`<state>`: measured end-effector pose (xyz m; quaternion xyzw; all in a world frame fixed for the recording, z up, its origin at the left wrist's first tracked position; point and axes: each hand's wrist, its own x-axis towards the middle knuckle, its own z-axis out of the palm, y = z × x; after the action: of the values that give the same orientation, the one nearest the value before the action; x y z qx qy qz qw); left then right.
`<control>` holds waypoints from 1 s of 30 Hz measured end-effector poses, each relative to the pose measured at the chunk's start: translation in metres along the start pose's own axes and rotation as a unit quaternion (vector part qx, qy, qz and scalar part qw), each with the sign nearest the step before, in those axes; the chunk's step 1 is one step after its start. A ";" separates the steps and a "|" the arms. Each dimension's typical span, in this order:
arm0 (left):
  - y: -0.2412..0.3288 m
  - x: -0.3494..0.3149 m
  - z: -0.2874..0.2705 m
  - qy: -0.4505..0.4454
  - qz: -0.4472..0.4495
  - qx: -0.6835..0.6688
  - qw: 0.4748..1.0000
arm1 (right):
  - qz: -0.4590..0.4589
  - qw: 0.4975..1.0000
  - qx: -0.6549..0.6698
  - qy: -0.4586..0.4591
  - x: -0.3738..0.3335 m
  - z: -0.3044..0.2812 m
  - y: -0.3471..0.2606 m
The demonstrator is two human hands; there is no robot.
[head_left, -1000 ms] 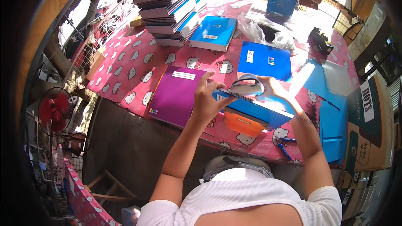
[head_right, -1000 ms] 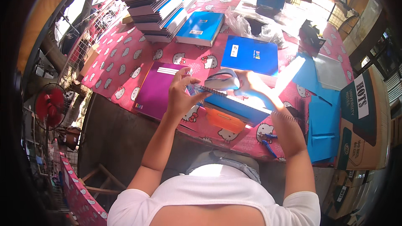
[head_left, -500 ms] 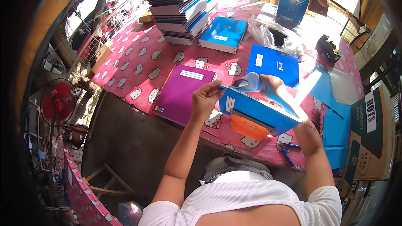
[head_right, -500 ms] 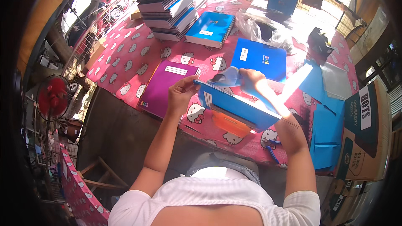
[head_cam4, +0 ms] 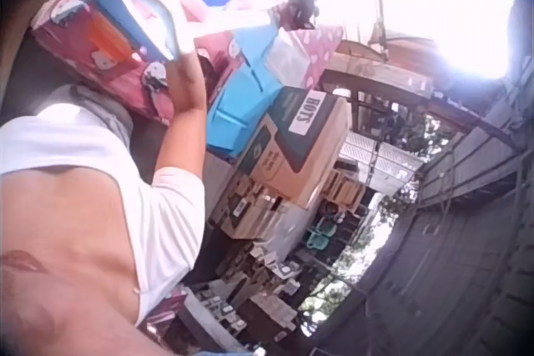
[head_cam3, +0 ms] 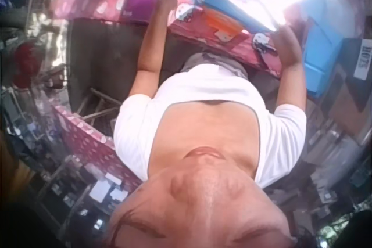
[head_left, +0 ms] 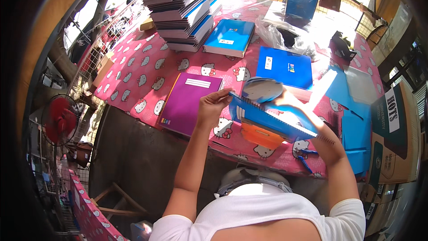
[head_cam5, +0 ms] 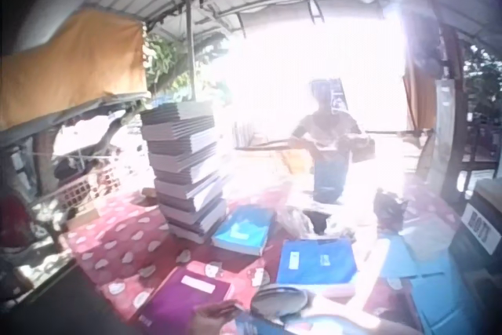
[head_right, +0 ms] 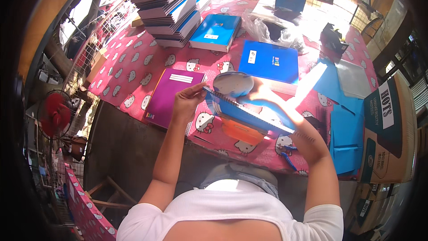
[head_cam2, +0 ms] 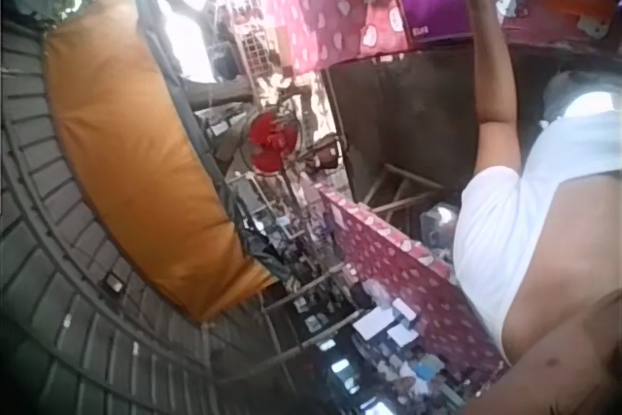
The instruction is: The person uses a ruler to measure and align a notebook on a table, then picks up and stacks several spiral notebooks of various colors including orange, purple, and blue.
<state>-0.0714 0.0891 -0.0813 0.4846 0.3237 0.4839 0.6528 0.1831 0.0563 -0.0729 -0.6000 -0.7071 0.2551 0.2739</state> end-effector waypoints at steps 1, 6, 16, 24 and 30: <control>-0.001 -0.002 -0.003 -0.004 0.009 -0.002 1.000 | 0.011 1.000 -0.013 0.002 -0.003 -0.001 -0.002; 0.004 -0.014 -0.013 0.009 -0.001 0.029 1.000 | -0.118 0.933 0.341 0.017 -0.036 -0.001 -0.014; 0.000 0.004 -0.001 -0.110 -0.016 0.007 0.994 | 0.068 0.907 -0.380 0.170 -0.152 0.022 0.120; 0.001 0.022 0.020 -0.133 -0.052 -0.136 0.980 | 0.194 0.918 -0.315 0.145 -0.298 0.066 0.041; 0.019 -0.003 0.088 -0.084 0.174 0.110 0.975 | 0.060 0.959 -0.006 0.278 -0.223 -0.002 -0.099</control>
<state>-0.0001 0.0592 -0.0358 0.6408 0.2295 0.5098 0.5261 0.1433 -0.1787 -0.0217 -0.6902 -0.5672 0.0904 0.4401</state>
